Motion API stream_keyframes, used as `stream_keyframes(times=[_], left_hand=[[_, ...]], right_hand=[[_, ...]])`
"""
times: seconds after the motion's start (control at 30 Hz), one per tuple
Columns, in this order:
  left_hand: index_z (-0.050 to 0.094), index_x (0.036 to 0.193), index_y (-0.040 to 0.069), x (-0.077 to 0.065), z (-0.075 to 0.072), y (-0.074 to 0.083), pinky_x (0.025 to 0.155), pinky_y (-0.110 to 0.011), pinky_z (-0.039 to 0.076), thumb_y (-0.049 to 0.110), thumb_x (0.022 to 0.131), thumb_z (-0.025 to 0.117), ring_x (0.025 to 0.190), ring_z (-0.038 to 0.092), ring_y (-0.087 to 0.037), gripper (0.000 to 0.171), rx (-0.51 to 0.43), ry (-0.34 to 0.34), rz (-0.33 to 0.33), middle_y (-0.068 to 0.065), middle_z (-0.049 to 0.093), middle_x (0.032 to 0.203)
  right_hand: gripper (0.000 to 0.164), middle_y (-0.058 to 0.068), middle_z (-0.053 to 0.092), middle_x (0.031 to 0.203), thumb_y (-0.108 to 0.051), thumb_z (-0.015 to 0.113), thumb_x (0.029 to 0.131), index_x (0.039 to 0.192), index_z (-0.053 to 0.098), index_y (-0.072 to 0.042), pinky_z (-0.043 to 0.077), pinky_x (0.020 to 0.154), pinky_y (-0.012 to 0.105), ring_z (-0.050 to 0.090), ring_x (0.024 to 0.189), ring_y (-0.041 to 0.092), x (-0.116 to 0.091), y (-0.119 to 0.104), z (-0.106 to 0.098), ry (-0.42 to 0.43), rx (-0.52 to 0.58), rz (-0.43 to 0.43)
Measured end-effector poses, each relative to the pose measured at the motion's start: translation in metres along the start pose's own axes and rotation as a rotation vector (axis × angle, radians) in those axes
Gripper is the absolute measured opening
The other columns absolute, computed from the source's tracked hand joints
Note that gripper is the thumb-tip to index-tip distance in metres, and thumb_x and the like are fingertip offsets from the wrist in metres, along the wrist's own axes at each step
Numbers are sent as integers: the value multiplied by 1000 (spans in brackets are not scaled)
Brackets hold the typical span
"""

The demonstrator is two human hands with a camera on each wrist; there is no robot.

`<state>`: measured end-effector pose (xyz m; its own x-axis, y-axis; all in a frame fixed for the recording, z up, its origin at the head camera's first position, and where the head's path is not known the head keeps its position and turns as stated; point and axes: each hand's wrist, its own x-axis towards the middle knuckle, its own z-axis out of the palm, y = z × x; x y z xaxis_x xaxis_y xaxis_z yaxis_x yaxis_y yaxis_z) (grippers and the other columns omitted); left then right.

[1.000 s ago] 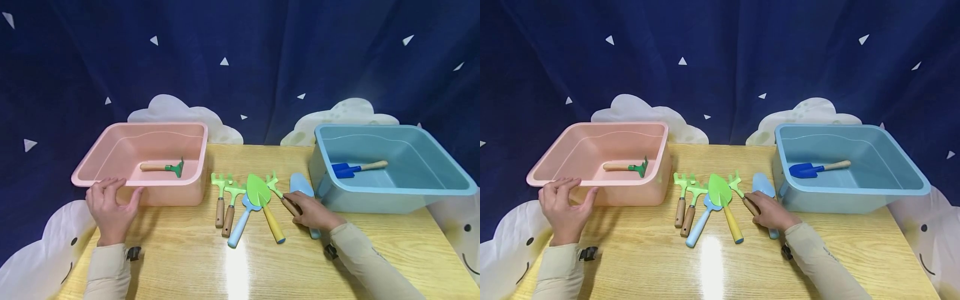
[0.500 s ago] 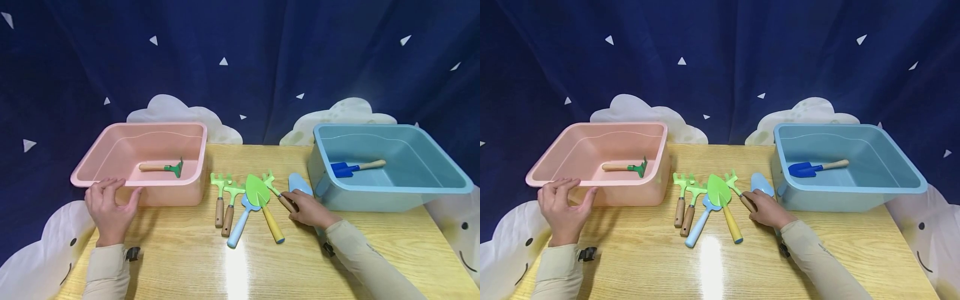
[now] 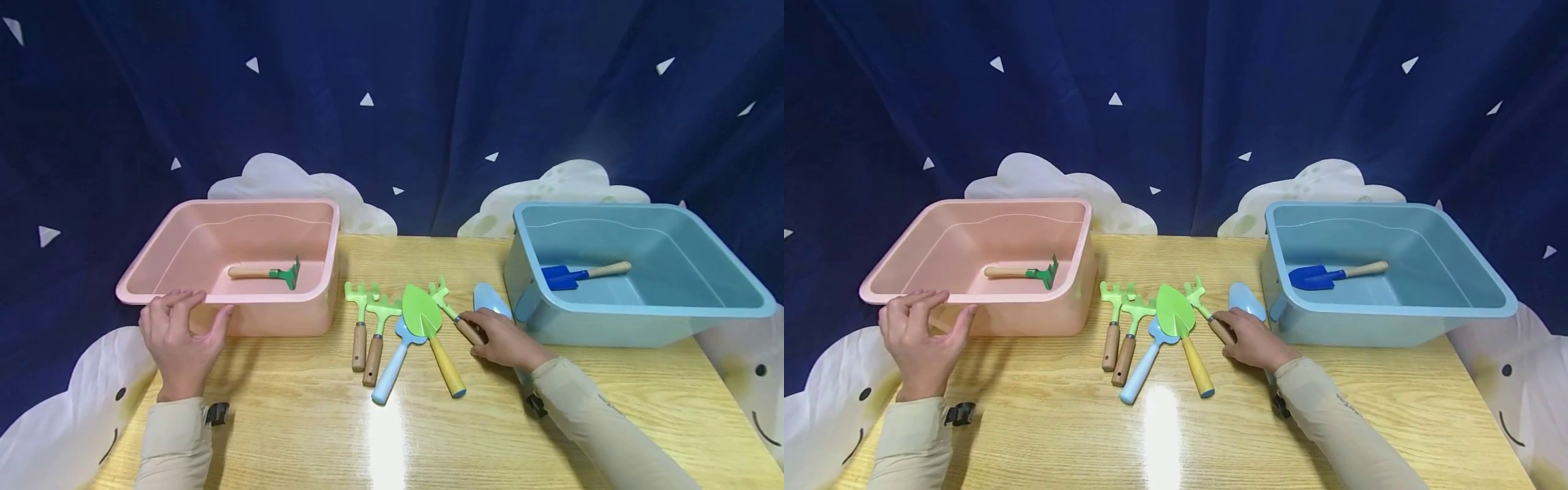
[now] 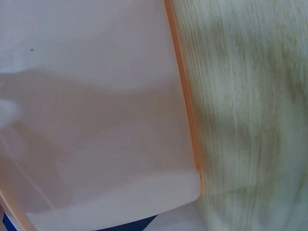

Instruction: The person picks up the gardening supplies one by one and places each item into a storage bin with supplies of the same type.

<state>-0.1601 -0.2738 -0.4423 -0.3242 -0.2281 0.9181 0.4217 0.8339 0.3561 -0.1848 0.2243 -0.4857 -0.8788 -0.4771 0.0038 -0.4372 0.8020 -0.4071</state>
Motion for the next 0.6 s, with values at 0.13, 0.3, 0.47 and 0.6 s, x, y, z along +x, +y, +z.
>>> stream_keyframes(times=[0.13, 0.3, 0.47, 0.6], left_hand=[[68, 90, -9, 0, 0, 0, 101, -25, 25, 62, 82, 69, 94, 52, -48, 71, -2, 1, 2, -31, 59, 94], [68, 89, -9, 0, 1, 0, 101, -25, 25, 62, 82, 69, 93, 52, -48, 71, -3, -2, 4, -30, 59, 93], [68, 90, -9, 0, 0, -1, 103, -24, 23, 62, 82, 69, 94, 52, -47, 71, 2, -17, -2, -31, 59, 94], [68, 91, -8, 0, -1, 0, 103, -24, 23, 62, 81, 70, 95, 52, -48, 71, 5, -20, -6, -31, 59, 95]], right_hand=[[59, 10, 66, 112, -8, 82, 75, 130, 61, -5, 52, 85, 42, 62, 97, 20, 1, 0, -1, 10, 14, 22], [57, 10, 68, 112, -7, 81, 75, 128, 62, -5, 52, 85, 43, 63, 97, 21, 3, -1, -1, 22, 11, 41], [55, 11, 69, 114, -6, 78, 75, 127, 63, -6, 53, 85, 45, 66, 99, 25, 5, -5, 0, 53, -23, 54], [50, 12, 69, 113, -6, 76, 77, 126, 64, -6, 54, 84, 46, 67, 100, 27, 5, -8, 2, 78, -46, 66]])
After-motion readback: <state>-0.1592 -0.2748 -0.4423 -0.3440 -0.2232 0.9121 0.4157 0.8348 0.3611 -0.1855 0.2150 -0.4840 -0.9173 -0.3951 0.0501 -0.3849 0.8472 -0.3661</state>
